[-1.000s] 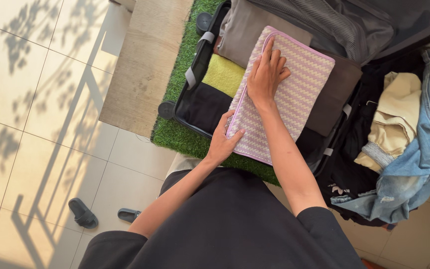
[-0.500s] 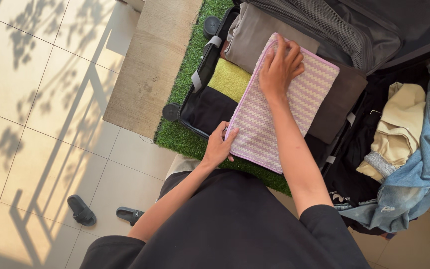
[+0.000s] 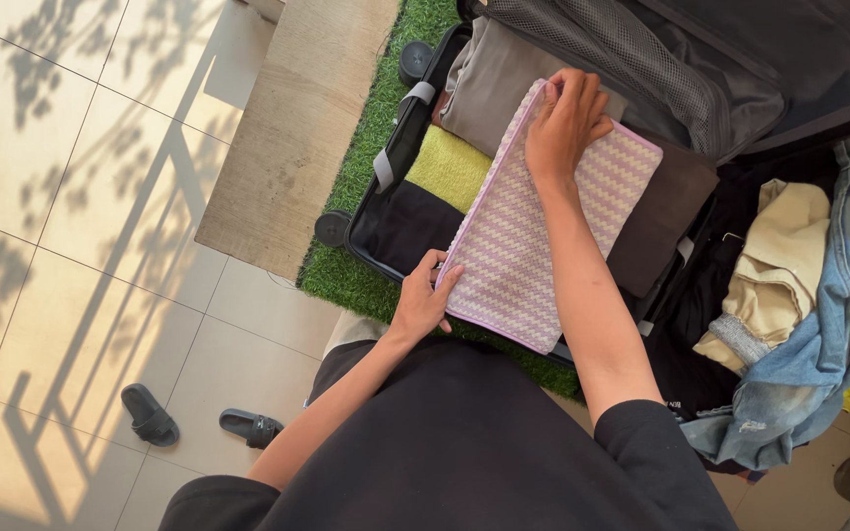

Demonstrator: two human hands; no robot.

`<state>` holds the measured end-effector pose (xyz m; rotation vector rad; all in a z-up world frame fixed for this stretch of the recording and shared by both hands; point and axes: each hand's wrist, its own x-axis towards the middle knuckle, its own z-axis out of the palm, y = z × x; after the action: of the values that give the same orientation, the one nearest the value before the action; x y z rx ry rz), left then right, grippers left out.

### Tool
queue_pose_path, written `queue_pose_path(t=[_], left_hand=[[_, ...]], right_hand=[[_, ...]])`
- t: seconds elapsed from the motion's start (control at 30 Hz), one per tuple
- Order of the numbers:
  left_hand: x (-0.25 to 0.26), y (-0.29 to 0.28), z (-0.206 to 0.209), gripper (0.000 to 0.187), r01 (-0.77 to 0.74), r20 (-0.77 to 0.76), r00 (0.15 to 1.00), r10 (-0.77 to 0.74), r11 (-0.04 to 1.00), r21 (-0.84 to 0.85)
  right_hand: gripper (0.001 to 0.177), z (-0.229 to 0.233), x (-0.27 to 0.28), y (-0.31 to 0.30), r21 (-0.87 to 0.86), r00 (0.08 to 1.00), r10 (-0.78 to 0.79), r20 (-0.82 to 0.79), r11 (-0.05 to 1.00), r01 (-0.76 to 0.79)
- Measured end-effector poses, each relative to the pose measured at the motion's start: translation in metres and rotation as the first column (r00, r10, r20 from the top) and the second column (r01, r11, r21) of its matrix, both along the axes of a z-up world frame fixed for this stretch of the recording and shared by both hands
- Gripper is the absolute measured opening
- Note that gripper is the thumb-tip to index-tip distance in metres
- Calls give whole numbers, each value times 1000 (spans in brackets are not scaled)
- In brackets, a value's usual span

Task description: The person folds a black shirt, a striped pink towel, and a pair of blue denim jeans, then places each item into a black suitcase.

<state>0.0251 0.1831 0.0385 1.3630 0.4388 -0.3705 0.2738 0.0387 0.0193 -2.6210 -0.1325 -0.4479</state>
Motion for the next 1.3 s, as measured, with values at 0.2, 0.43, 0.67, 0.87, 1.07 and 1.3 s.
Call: queue_pose_path(t=[0.2,0.43,0.67,0.87,1.07,1.3], left_hand=[[10,5,10,41,70,-71,995,-63,992,101],[14,7,22,40,114,-55,993,-106,977,178],[10,8,14,32,89,-128,989,-70,984,155],[8,10,11,30,94,-73,994,-86,988,121],[11,13,0,35,172,-84,984,-160,972,163],[15,20,-8,33,252,-106,966,-235,946,202]], right_hand=[[11,-7,5,2,-52,999,38,36,998,-36],[21,-3,-25,-5,-71,991,124,-40,989,-127],[68,-10,-116,-6,-119,967,167,-194,974,-192],[67,-6,-199,3,-97,942,224,-250,962,-254],[65,5,-260,-1,46,931,265,-251,964,-262],[50,5,-284,-37,46,966,21,-256,999,-9]])
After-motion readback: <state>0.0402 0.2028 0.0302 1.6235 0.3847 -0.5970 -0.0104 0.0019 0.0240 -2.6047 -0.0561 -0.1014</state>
